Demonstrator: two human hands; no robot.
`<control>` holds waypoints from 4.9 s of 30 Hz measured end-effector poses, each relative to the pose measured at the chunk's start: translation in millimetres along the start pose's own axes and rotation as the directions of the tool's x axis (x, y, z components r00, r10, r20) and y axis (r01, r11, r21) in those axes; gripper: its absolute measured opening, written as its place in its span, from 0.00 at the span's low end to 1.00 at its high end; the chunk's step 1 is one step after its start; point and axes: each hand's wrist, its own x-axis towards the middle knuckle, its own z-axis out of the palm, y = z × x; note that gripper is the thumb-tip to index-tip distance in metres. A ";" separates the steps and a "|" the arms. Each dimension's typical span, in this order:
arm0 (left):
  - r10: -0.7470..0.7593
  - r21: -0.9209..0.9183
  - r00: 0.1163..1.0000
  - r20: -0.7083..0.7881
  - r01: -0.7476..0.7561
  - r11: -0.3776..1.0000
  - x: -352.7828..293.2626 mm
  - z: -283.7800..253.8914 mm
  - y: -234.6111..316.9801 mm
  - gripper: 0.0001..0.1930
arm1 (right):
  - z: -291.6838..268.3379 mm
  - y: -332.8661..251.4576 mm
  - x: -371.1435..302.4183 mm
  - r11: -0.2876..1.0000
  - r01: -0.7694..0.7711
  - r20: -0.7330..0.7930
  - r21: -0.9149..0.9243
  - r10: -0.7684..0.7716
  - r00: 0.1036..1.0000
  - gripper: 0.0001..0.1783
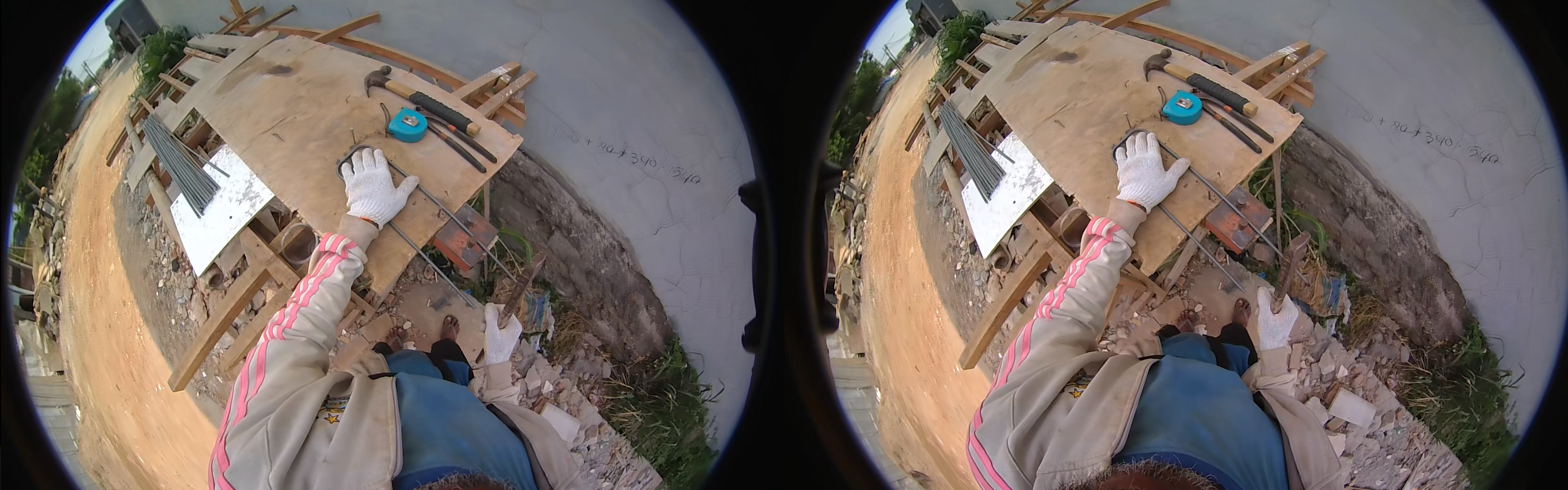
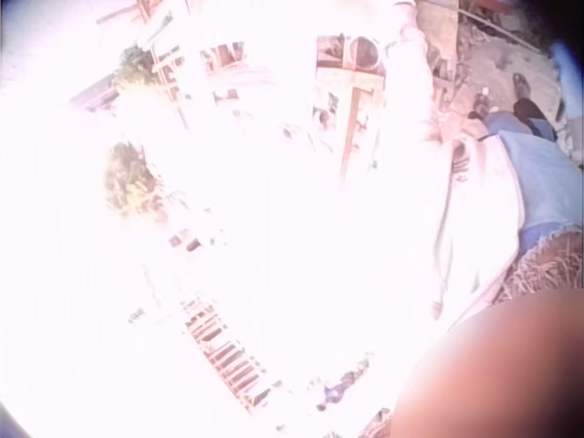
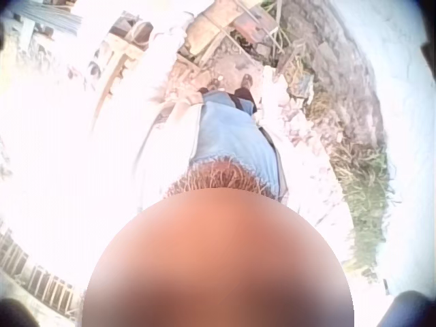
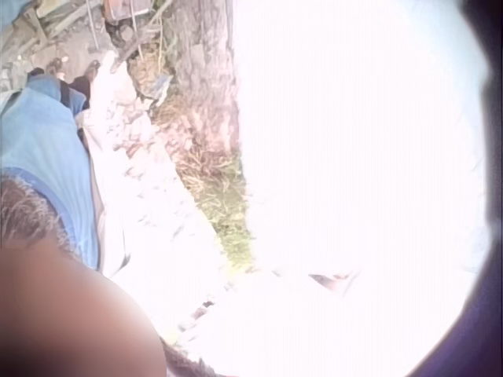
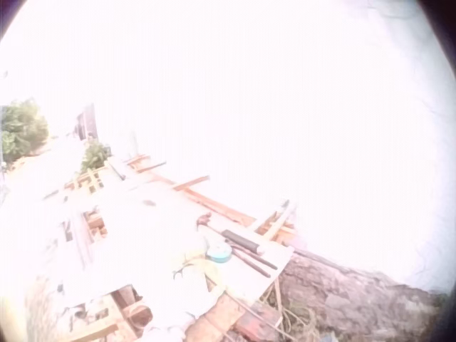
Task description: The person bends metal rods into U-shapes using a hammer and a metal block on a wooden workbench. They repeatedly position each rod, strike it to form a bend, and place the finished pieces on the bench.
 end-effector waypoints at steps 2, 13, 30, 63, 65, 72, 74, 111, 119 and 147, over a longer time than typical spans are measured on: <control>0.012 -0.001 0.998 0.060 -0.012 1.000 8.0 1.4 0.1 0.51 | -17.2 2.3 -11.3 0.992 0.064 -0.008 -0.110 -0.065 0.998 0.13; 0.111 -0.051 0.986 0.128 -0.105 0.993 34.2 4.8 -16.7 0.52 | -69.4 -74.5 -45.7 0.930 0.087 0.048 -0.358 -0.075 0.996 0.14; -0.050 0.212 0.944 0.326 -0.021 0.977 43.1 -10.9 4.8 0.62 | -166.2 -109.7 84.8 0.887 0.306 0.638 -0.345 -0.017 0.770 0.18; -0.043 0.249 0.988 0.151 0.004 0.969 32.7 4.3 0.7 0.62 | -124.3 -172.2 248.2 0.470 0.802 0.922 -0.369 0.077 0.380 0.24; -0.053 0.227 0.986 0.156 0.017 0.974 34.2 2.6 1.5 0.62 | -126.3 -170.7 242.3 0.473 0.792 0.911 -0.386 0.062 0.407 0.24; -0.069 0.230 0.978 0.198 0.022 0.973 37.0 1.2 5.5 0.62 | -129.3 -166.6 227.7 0.467 0.777 0.881 -0.422 0.011 0.473 0.23; -0.045 0.233 0.986 0.162 0.007 0.972 38.2 3.5 2.8 0.62 | -129.7 -164.4 222.9 0.476 0.775 0.873 -0.416 -0.029 0.486 0.23; 0.056 0.174 0.993 0.108 -0.074 0.982 40.2 16.8 -9.2 0.61 | -100.2 -86.5 33.7 0.619 0.349 0.321 -0.703 -0.162 0.933 0.29; 0.085 0.095 0.994 0.072 -0.091 0.991 43.4 23.9 -13.3 0.62 | -76.1 -78.9 -11.8 0.669 0.221 0.159 -0.710 -0.153 0.975 0.29; 0.098 0.120 0.982 0.163 -0.119 0.986 42.7 14.4 -8.3 0.60 | -207.9 21.8 -73.7 0.488 0.106 0.030 -0.866 -0.161 0.987 0.26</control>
